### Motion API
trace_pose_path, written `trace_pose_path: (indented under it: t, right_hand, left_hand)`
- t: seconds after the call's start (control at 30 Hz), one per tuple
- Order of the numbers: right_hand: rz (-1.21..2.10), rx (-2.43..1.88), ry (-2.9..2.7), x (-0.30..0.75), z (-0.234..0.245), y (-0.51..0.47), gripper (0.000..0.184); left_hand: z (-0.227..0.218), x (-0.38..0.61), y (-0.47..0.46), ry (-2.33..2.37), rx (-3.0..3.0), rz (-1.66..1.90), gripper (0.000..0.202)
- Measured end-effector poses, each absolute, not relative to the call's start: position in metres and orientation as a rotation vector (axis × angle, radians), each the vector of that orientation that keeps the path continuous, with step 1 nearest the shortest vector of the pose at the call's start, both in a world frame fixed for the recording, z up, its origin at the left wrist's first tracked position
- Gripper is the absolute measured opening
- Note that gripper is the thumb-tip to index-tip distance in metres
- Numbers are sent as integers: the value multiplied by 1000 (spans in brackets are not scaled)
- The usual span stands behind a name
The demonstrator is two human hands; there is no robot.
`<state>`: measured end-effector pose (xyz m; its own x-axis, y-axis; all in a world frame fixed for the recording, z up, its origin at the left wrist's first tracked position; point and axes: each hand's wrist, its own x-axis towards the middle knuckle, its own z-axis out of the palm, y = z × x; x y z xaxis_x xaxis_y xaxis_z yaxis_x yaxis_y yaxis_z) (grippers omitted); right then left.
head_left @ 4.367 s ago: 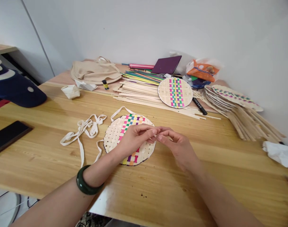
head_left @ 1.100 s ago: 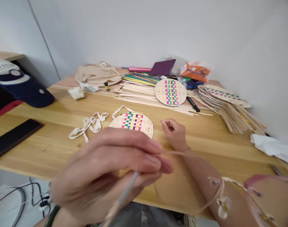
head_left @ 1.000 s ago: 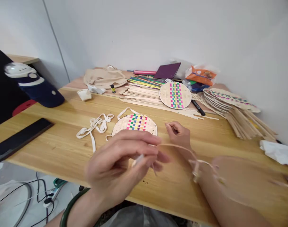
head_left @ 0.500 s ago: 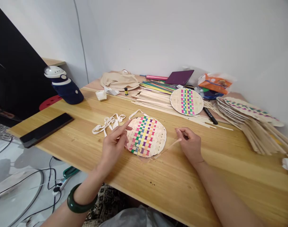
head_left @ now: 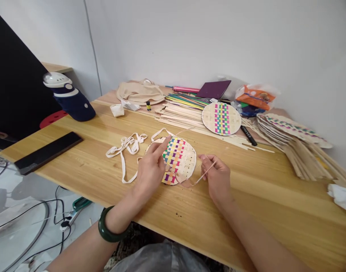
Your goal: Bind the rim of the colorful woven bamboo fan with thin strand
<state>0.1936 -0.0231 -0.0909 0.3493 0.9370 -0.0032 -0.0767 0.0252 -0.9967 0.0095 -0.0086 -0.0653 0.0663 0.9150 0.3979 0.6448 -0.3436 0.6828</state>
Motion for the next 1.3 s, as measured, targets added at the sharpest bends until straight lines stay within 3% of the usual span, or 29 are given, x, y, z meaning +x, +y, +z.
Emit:
trace_pose_path:
  t: [0.17, 0.47, 0.67, 0.77, 0.83, 1.07, 1.3]
  right_hand:
    - [942, -1293, -744, 198, -90, -19, 30]
    - [1058, -1279, -851, 194, -87, -23, 28]
    - [1113, -1268, -982, 194, -88, -25, 30]
    - [1081, -1270, -1020, 195, -88, -25, 30]
    - [1045, -1275, -1050, 194, -88, -26, 29]
    - [894, -1332, -1160, 192, -89, -26, 26]
    - [835, -1392, -1110, 211, -100, -9, 31]
  left_hand:
    - [-62, 34, -14, 1585, 2113, 1045, 58]
    - [-61, 58, -19, 1269, 2023, 991, 29]
    - [-55, 53, -11, 1246, 1798, 992, 39]
    - [-56, 53, -14, 1223, 1777, 986, 32]
    - [-57, 56, -16, 1280, 1797, 977, 41]
    - [-62, 59, -4, 1317, 1663, 1094, 16]
    - [-57, 25, 12, 1275, 1537, 1148, 27]
